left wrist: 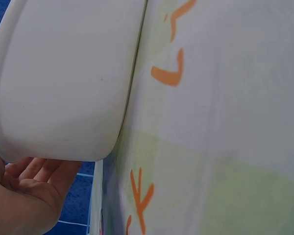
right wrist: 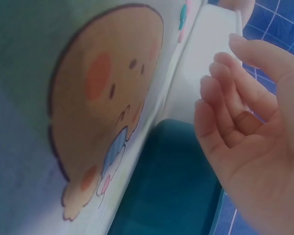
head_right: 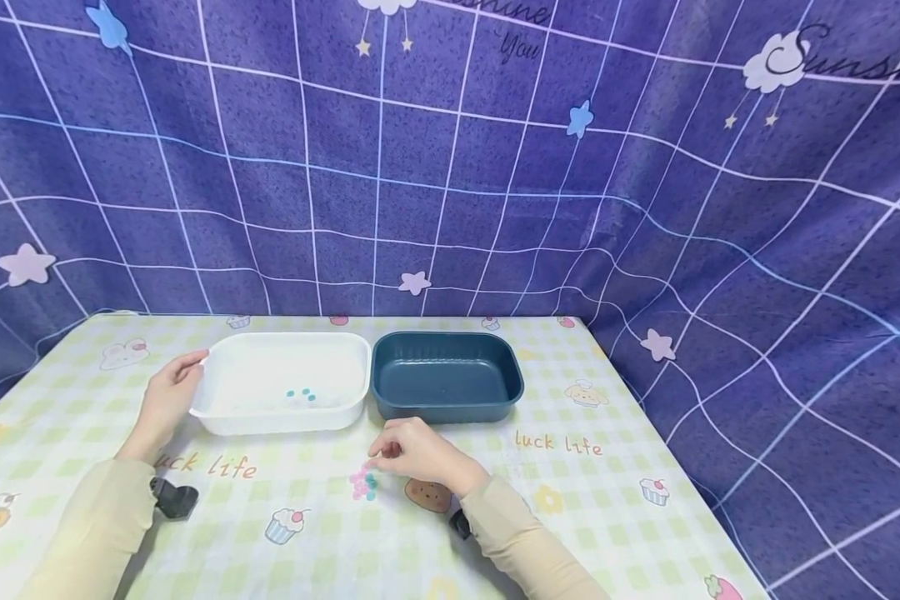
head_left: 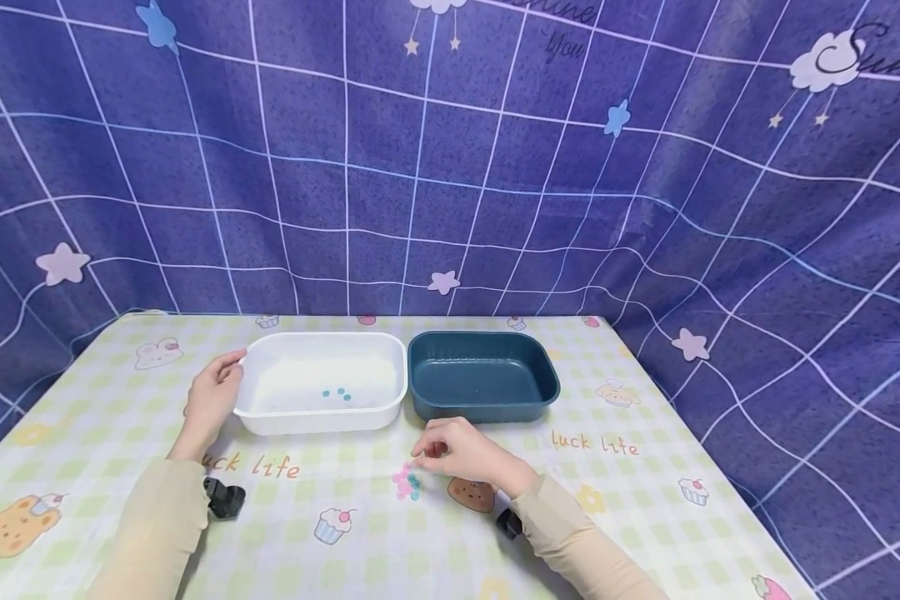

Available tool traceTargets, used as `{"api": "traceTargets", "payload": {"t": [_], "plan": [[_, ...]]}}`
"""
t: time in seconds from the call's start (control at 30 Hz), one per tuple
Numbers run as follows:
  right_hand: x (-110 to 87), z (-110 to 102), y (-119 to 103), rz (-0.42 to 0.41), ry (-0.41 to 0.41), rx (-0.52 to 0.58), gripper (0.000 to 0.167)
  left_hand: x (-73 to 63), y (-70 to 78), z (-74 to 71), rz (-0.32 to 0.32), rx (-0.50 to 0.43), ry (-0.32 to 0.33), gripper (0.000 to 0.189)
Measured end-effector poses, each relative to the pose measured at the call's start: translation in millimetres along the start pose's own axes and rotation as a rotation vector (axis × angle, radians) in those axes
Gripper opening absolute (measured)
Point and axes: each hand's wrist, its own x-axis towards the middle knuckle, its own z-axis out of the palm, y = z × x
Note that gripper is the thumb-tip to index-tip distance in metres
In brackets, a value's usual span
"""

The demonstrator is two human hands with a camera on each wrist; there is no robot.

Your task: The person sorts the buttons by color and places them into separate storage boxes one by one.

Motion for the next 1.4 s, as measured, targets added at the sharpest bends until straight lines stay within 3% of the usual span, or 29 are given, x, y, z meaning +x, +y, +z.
{"api": "traceTargets", "payload": {"t": [0.4,0.77,1.4], "plan": [[-2.6,0.1,1.2,0.098,-0.109,0.055,0.007,0.0,2.4,-0.9,0.006,0.005,-0.001,0.048],[-2.3,3.8,1.0,0.137,-0.180,0.003,0.006,0.7,1.9,0.0,-0.002,-0.003,-0.005,0.048],[1.5,7.8,-5.9,0.001,-0.187,-0.128,0.006,-1.1,1.9,0.9,-0.008,-0.001,0.000,0.048]]}}
